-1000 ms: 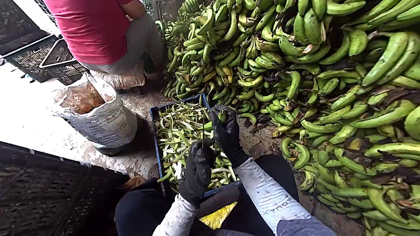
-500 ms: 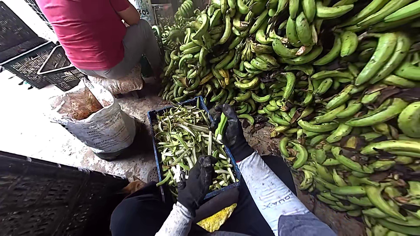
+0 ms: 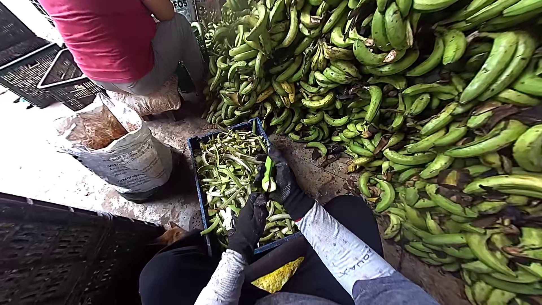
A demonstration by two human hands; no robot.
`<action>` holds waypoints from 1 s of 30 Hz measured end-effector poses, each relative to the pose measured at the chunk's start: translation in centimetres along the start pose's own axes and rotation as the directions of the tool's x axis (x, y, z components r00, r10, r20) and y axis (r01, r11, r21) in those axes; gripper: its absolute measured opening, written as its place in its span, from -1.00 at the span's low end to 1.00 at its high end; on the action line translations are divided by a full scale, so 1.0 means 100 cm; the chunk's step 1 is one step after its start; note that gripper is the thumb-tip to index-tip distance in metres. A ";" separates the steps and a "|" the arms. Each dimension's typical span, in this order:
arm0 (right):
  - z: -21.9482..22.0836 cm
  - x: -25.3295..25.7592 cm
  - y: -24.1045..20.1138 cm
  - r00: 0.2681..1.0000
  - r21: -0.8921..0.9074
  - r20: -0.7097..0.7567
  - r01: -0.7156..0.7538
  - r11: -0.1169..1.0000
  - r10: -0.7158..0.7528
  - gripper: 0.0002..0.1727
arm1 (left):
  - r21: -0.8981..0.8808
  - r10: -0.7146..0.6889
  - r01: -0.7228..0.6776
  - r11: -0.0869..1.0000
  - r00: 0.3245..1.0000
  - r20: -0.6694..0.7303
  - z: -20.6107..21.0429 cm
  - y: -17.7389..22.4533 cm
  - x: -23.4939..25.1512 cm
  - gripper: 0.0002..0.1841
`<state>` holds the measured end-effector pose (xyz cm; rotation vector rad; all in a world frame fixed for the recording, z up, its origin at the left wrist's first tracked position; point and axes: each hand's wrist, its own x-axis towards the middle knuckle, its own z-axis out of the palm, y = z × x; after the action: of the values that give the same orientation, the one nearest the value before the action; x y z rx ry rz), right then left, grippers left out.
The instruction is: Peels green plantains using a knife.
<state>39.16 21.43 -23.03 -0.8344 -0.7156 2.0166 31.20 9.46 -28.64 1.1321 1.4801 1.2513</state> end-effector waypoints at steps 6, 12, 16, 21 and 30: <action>-0.022 0.011 0.010 0.950 -0.367 0.099 0.310 0.877 -0.295 -0.38 | 0.178 -0.017 0.022 0.984 0.999 -0.029 -0.005 -0.003 -0.001 -0.53; -0.016 0.009 0.025 0.995 -0.083 0.018 0.101 0.991 -0.100 -0.34 | 0.333 -0.014 0.015 0.943 1.000 -0.006 -0.013 -0.004 0.008 -0.48; -0.016 0.004 0.038 0.998 -0.011 0.063 -0.025 1.000 0.026 -0.26 | 0.456 -0.055 0.062 0.888 0.998 -0.028 -0.024 -0.008 0.014 -0.48; -0.028 0.003 0.044 0.968 -0.055 0.245 -0.048 0.997 0.060 -0.28 | 0.633 -0.170 0.141 0.761 0.985 -0.014 -0.045 0.013 0.020 -0.46; 0.012 -0.016 0.022 0.764 -0.652 0.222 -0.346 0.675 0.606 -0.66 | 0.813 -0.210 0.267 0.517 0.960 -0.182 -0.138 0.055 0.044 -0.59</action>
<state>37.92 18.79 -23.42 -1.0180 -1.5628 2.5545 17.39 11.42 -21.77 1.3970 2.3024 0.3078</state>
